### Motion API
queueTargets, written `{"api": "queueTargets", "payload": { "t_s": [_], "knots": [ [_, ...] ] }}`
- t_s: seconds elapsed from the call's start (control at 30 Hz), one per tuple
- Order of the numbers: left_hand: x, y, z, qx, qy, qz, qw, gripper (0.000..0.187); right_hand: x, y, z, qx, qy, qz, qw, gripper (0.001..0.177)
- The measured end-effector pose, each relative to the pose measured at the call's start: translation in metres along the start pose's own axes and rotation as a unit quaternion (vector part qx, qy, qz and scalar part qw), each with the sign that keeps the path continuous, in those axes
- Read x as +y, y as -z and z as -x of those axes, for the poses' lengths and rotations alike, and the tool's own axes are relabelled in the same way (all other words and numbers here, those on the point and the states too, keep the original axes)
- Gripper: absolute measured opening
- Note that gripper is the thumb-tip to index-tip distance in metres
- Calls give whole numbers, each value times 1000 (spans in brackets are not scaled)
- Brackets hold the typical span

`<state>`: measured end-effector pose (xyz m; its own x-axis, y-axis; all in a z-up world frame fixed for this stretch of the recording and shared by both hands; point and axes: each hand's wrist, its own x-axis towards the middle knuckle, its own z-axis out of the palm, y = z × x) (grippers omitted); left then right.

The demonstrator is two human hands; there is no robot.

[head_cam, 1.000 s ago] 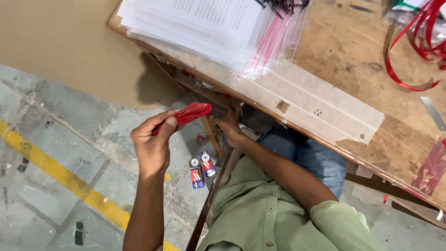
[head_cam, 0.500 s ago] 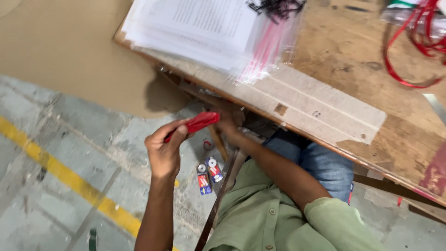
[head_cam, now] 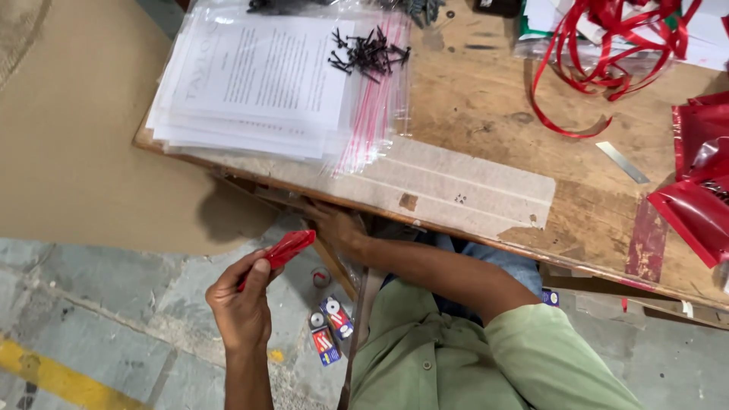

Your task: Packaging screws into plastic bags and tying decorative red ribbons around the finished hardware packages.

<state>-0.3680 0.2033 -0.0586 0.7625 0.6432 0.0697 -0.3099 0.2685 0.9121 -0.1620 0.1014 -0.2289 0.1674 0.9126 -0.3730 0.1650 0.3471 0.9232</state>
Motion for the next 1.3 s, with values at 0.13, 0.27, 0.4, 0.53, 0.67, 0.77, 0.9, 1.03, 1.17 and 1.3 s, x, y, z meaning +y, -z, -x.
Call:
{"api": "queueTargets", "payload": {
  "t_s": [0.13, 0.27, 0.4, 0.53, 0.67, 0.77, 0.9, 1.03, 1.17, 1.3],
  "knots": [
    [-2, 1, -2, 8, 2, -2, 1000, 19, 30, 1, 23, 143, -121, -618, 764, 31],
    [-2, 1, -3, 9, 3, 6, 1000, 20, 80, 33, 85, 265, -148, -582, 754, 29],
    [1, -9, -3, -3, 5, 21, 1000, 20, 142, 55, 165, 254, -25, -723, 642, 44],
    [3, -22, -7, -19, 10, 34, 999, 19, 157, 53, 213, 295, -80, -678, 668, 28],
    [7, -43, -17, -52, 50, 56, 996, 20, 167, 25, 243, 332, -242, -690, 596, 40],
    [14, -72, -19, -120, 55, 82, 988, 19, 176, 3, 259, 333, -334, -767, 434, 27],
    [14, -113, -15, -166, 79, 40, 982, 22, 180, -17, 285, 225, -335, -869, 288, 22],
    [11, -149, -8, -236, 106, 5, 966, 21, 166, -36, 299, 245, -372, -862, 243, 20],
    [16, -181, -10, -283, 83, -20, 955, 19, 159, -55, 311, 258, -397, -857, 206, 18],
    [3, -204, -18, -320, 79, -15, 944, 17, 164, -58, 323, 191, -419, -866, 197, 23]
  ]
}}
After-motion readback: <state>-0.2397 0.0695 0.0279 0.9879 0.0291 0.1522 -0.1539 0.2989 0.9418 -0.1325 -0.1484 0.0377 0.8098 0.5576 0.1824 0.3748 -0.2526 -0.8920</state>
